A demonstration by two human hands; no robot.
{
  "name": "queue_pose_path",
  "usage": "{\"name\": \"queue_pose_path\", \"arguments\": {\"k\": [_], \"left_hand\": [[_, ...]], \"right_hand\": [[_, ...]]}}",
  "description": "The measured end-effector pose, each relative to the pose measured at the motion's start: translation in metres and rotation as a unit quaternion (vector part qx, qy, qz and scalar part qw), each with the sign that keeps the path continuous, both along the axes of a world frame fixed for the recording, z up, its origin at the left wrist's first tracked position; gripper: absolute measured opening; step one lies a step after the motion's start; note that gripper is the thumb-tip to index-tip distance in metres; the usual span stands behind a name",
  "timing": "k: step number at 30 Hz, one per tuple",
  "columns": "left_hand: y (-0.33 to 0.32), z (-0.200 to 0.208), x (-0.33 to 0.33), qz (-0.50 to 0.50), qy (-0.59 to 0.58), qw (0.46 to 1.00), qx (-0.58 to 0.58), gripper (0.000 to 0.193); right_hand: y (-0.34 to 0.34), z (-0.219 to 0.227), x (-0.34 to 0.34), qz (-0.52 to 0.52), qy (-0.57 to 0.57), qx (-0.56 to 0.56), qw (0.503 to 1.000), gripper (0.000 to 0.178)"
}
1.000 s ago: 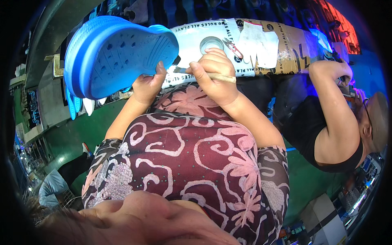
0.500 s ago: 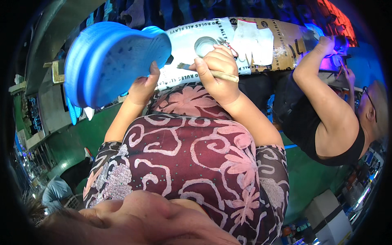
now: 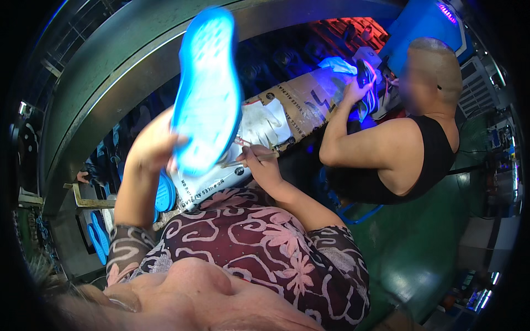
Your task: The person repeatedly picks up shoe soles, applies liquid from a container onto the soles using a brush, and places them onto a conveyor belt.
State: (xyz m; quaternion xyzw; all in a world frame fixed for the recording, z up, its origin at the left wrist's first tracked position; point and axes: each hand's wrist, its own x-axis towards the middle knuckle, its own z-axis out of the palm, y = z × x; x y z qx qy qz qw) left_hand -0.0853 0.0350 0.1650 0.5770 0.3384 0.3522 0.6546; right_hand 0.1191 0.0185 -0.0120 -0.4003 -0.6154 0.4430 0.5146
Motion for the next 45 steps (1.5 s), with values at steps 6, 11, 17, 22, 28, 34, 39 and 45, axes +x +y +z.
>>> {"name": "queue_pose_path", "arguments": {"k": [6,11,17,22,28,34,39,45], "left_hand": [[0.155,0.050,0.053,-0.002,-0.356,0.932,0.070,0.035],[0.107,0.036,0.060,0.050,-0.233,0.970,-0.041,0.055],[-0.008,-0.102,-0.084,0.260,0.041,0.962,-0.068,0.051],[-0.136,-0.192,-0.206,0.572,0.444,0.681,0.113,0.045],[-0.198,-0.233,-0.252,0.543,0.587,0.600,-0.014,0.050],[-0.207,-0.237,-0.281,0.524,0.604,0.600,-0.014,0.024],[-0.199,-0.218,-0.260,0.469,0.672,0.570,-0.069,0.024],[-0.208,-0.235,-0.259,0.591,0.480,0.648,-0.028,0.028]], "right_hand": [[-0.001,0.005,-0.009,0.001,0.077,-0.060,0.995,0.037],[0.008,-0.009,-0.007,-0.002,0.069,-0.107,0.992,0.040],[0.011,-0.025,-0.005,0.007,0.057,-0.126,0.990,0.036],[0.007,-0.019,-0.015,-0.009,0.049,-0.138,0.989,0.037],[0.029,-0.003,-0.036,0.025,0.018,-0.104,0.994,0.032],[0.058,-0.013,-0.056,0.065,-0.129,0.044,0.989,0.023],[0.067,-0.028,-0.059,0.089,-0.197,0.130,0.968,0.018],[0.065,-0.037,-0.059,0.061,-0.242,0.178,0.952,0.019]]}}
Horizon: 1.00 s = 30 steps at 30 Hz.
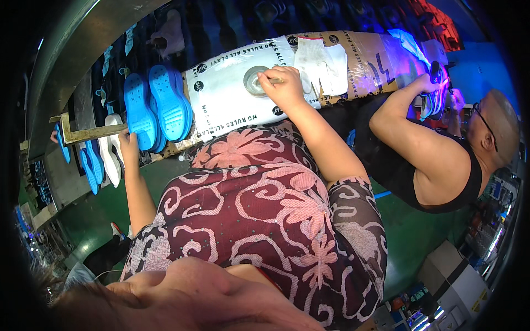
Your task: The person repeatedly picks up shoe soles, applies liquid from a container onto the soles using a brush, and places them onto a conveyor belt.
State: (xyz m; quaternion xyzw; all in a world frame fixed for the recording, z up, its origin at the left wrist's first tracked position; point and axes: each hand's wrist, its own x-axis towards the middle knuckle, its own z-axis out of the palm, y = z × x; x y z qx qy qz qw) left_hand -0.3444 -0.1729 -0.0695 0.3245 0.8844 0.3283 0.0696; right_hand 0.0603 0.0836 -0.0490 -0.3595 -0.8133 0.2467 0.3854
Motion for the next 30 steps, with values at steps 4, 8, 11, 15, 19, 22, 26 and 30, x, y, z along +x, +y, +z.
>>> {"name": "queue_pose_path", "arguments": {"k": [4,8,11,15,19,22,26,30], "left_hand": [[-0.002,0.026,0.007,-0.007,-0.499,0.858,0.124,0.023],[0.007,0.054,0.043,0.016,-0.579,0.776,0.249,0.026],[0.033,0.086,0.109,-0.064,-0.496,0.814,0.294,0.039],[0.052,0.081,0.145,-0.115,-0.402,0.874,0.248,0.045],[0.087,0.098,0.186,-0.166,-0.321,0.906,0.221,0.040],[0.094,0.096,0.192,-0.205,-0.277,0.910,0.230,0.040],[0.097,0.099,0.198,-0.236,-0.248,0.906,0.248,0.041],[0.099,0.095,0.201,-0.252,-0.196,0.910,0.265,0.033]], "right_hand": [[0.005,0.004,0.009,0.010,0.010,-0.049,0.999,0.017],[-0.007,0.021,0.017,-0.027,0.116,-0.193,0.974,0.027],[-0.012,0.019,0.021,-0.058,0.185,-0.257,0.947,0.029],[-0.023,0.038,0.023,-0.033,0.255,-0.296,0.920,0.029],[-0.047,0.076,0.012,0.068,0.257,-0.314,0.911,0.035],[-0.056,0.094,-0.004,0.105,0.219,-0.203,0.949,0.032],[-0.059,0.093,-0.008,0.131,0.168,-0.089,0.973,0.029],[-0.059,0.091,-0.015,0.142,0.127,-0.030,0.981,0.028]]}}
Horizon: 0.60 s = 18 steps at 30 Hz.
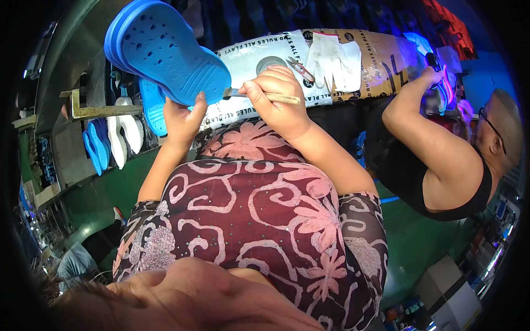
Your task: The person repeatedly picks up shoe soles, applies liquid from a container onto the soles using a brush, and places them onto a conveyor belt.
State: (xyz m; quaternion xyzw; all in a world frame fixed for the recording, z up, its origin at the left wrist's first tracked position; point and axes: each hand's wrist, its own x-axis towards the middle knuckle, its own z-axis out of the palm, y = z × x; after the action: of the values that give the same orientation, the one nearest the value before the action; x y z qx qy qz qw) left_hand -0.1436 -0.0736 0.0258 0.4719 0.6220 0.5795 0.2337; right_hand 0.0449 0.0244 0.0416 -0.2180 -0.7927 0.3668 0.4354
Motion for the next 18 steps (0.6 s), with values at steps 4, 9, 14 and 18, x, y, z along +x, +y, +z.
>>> {"name": "queue_pose_path", "arguments": {"k": [4,9,14,18], "left_hand": [[0.001,-0.008,-0.001,-0.001,0.025,0.999,0.036,0.032],[0.000,-0.010,-0.007,-0.003,0.092,0.994,0.058,0.034],[0.002,-0.005,-0.007,-0.002,0.195,0.979,0.058,0.031],[0.002,-0.003,-0.008,0.007,0.234,0.968,0.088,0.030]], "right_hand": [[-0.001,0.002,-0.001,-0.005,-0.047,0.020,0.999,0.027],[0.003,0.000,0.000,-0.031,-0.001,0.011,0.999,0.026],[0.007,0.002,-0.007,-0.020,0.009,0.039,0.999,0.022],[0.009,0.004,-0.008,-0.015,-0.014,0.091,0.996,0.018]]}}
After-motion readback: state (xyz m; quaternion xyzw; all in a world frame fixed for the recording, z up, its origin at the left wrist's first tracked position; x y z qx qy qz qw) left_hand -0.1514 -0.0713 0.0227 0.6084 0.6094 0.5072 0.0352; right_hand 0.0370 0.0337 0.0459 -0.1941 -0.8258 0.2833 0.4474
